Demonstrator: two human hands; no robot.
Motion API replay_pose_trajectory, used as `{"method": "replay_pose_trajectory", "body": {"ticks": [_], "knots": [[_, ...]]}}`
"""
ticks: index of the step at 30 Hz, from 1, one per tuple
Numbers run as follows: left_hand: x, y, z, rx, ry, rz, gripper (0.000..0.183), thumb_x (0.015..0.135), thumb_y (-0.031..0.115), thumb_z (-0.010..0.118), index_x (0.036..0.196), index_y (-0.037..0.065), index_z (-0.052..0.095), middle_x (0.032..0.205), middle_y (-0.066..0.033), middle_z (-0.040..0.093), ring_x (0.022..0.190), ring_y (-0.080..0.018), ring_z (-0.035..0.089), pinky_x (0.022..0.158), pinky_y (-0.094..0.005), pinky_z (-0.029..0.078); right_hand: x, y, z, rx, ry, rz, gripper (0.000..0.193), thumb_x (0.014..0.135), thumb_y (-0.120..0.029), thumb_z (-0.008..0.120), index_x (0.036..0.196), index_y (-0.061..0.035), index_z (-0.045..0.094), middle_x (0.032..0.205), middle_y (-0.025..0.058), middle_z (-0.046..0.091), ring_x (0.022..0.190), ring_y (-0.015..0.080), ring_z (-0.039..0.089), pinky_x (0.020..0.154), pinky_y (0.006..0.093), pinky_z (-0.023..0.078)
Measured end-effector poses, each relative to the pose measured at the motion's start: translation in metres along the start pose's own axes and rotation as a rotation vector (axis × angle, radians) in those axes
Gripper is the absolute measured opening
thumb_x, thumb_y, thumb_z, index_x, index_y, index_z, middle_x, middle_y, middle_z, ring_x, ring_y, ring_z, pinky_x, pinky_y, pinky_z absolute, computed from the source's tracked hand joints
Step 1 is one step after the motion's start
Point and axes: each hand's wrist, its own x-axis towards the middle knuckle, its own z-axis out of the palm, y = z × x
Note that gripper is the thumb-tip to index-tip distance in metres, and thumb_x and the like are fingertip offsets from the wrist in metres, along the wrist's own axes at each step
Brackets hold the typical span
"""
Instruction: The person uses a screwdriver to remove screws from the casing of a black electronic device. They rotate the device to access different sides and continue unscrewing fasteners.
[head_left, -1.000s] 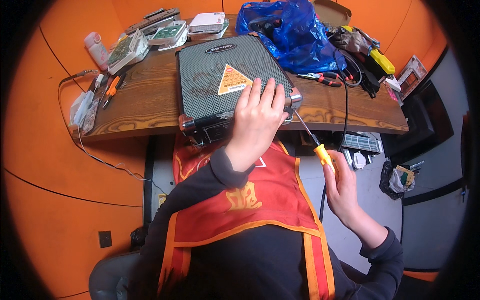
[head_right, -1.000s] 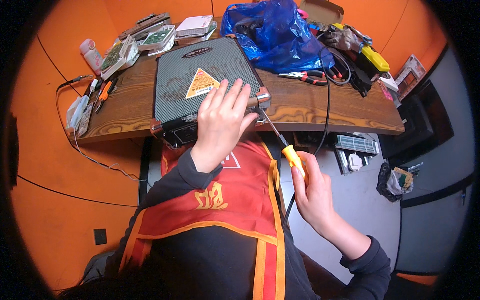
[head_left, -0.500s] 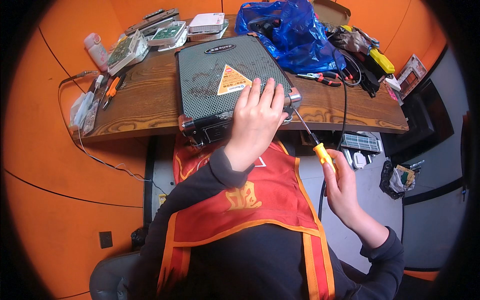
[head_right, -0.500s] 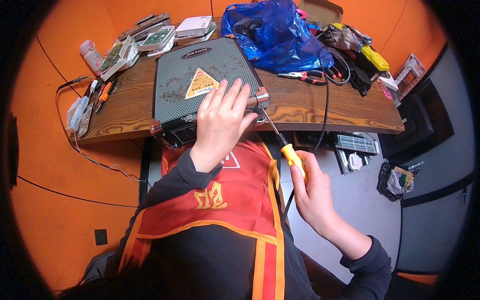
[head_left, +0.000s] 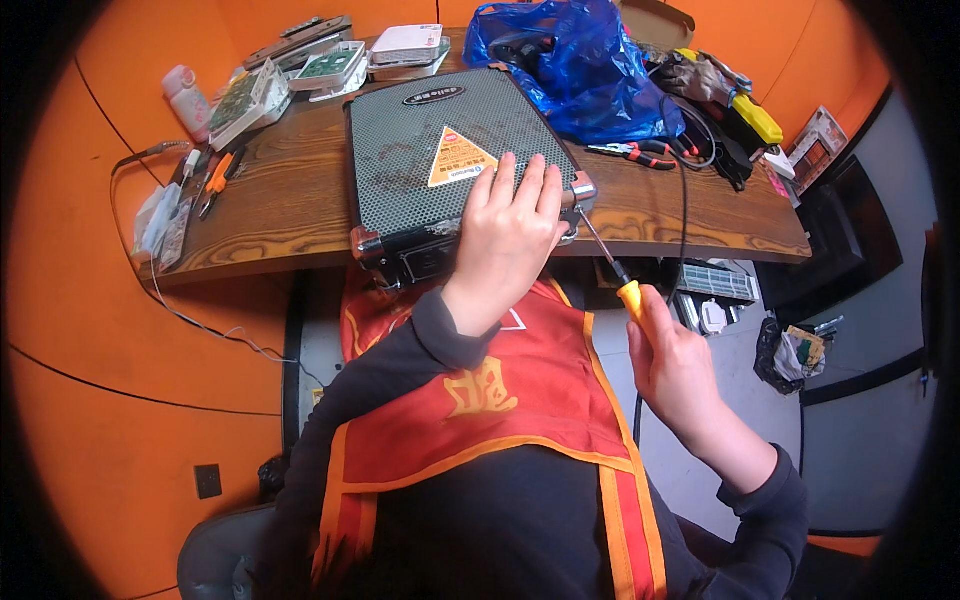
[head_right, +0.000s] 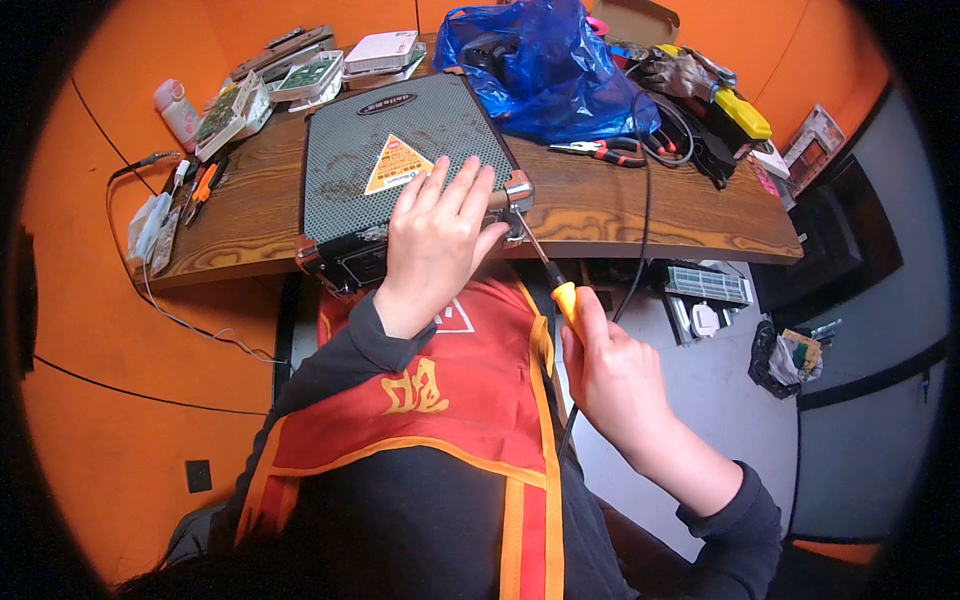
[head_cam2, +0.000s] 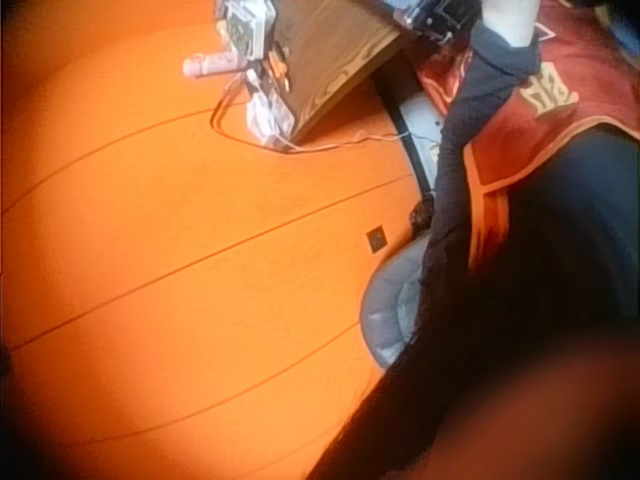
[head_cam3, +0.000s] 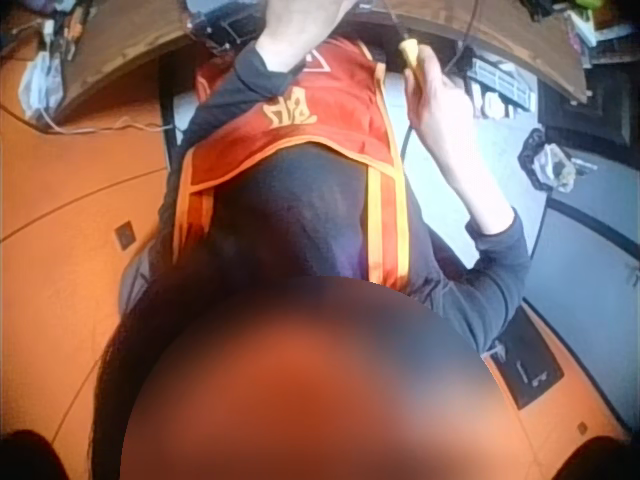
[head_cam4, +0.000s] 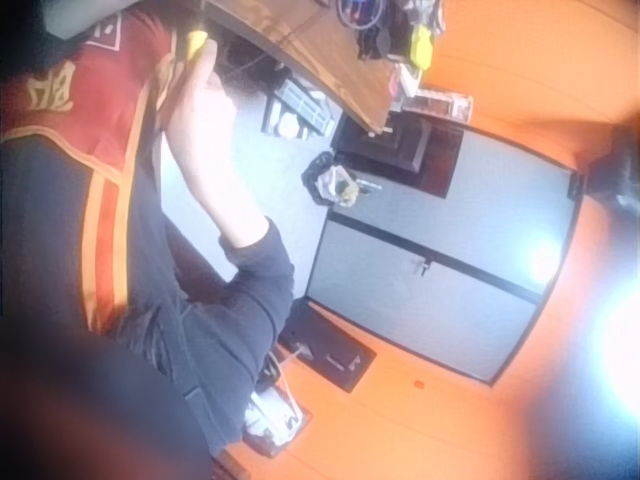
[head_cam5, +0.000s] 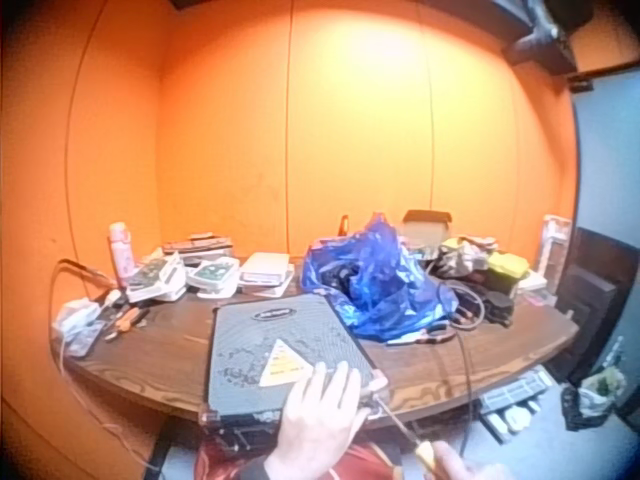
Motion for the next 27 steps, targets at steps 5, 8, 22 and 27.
{"method": "replay_pose_trajectory", "body": {"ticks": [5, 8, 22, 27], "knots": [[0.001, -0.001, -0.002, -0.01, -0.031, -0.011, 0.053, 0.068, 0.025, 0.072, 0.114, 0.004, 0.056, 0.117, -0.0125, 0.056, 0.11, -0.0317, 0.052, 0.093, -0.04, 0.039, 0.001, 0.002, -0.011, -0.587, -0.009, -0.205, 0.043, 0.084, -0.014, 0.054, 0.124, -0.0004, 0.047, 0.062, 0.0034, 0.042, 0.047, 0.0155, 0.051, 0.042, 0.0273, 0.042], [0.003, 0.005, -0.013, -0.069, -0.061, -0.022, 0.055, 0.068, 0.024, 0.072, 0.116, 0.004, 0.055, 0.119, -0.0135, 0.055, 0.115, -0.0314, 0.048, 0.096, -0.0409, 0.037, 0.0, -0.001, -0.018, -0.721, 0.006, -0.3, 0.048, 0.078, -0.01, 0.055, 0.125, -0.0007, 0.047, 0.064, 0.0022, 0.041, 0.051, 0.0131, 0.049, 0.045, 0.0246, 0.042], [-0.006, 0.024, 0.006, -0.418, 0.195, 0.409, 0.025, 0.069, 0.008, 0.059, 0.093, 0.001, 0.063, 0.093, -0.0098, 0.064, 0.091, -0.0237, 0.064, 0.073, -0.0302, 0.053, 0.01, -0.002, -0.047, 1.46, -0.564, 0.812, 0.04, 0.096, -0.033, 0.038, 0.117, 0.0002, 0.048, 0.064, 0.0024, 0.045, 0.048, 0.0096, 0.043, 0.046, 0.0234, 0.039], [-0.011, 0.031, -0.007, -0.461, 0.195, 0.269, 0.025, 0.071, 0.005, 0.059, 0.094, -0.002, 0.062, 0.095, -0.0123, 0.064, 0.089, -0.0259, 0.064, 0.073, -0.0324, 0.054, 0.009, 0.001, -0.052, 1.341, -0.627, 0.705, 0.032, 0.094, -0.028, 0.044, 0.108, 0.0, 0.052, 0.061, -0.0016, 0.044, 0.047, 0.0082, 0.037, 0.043, 0.0242, 0.032]]}}
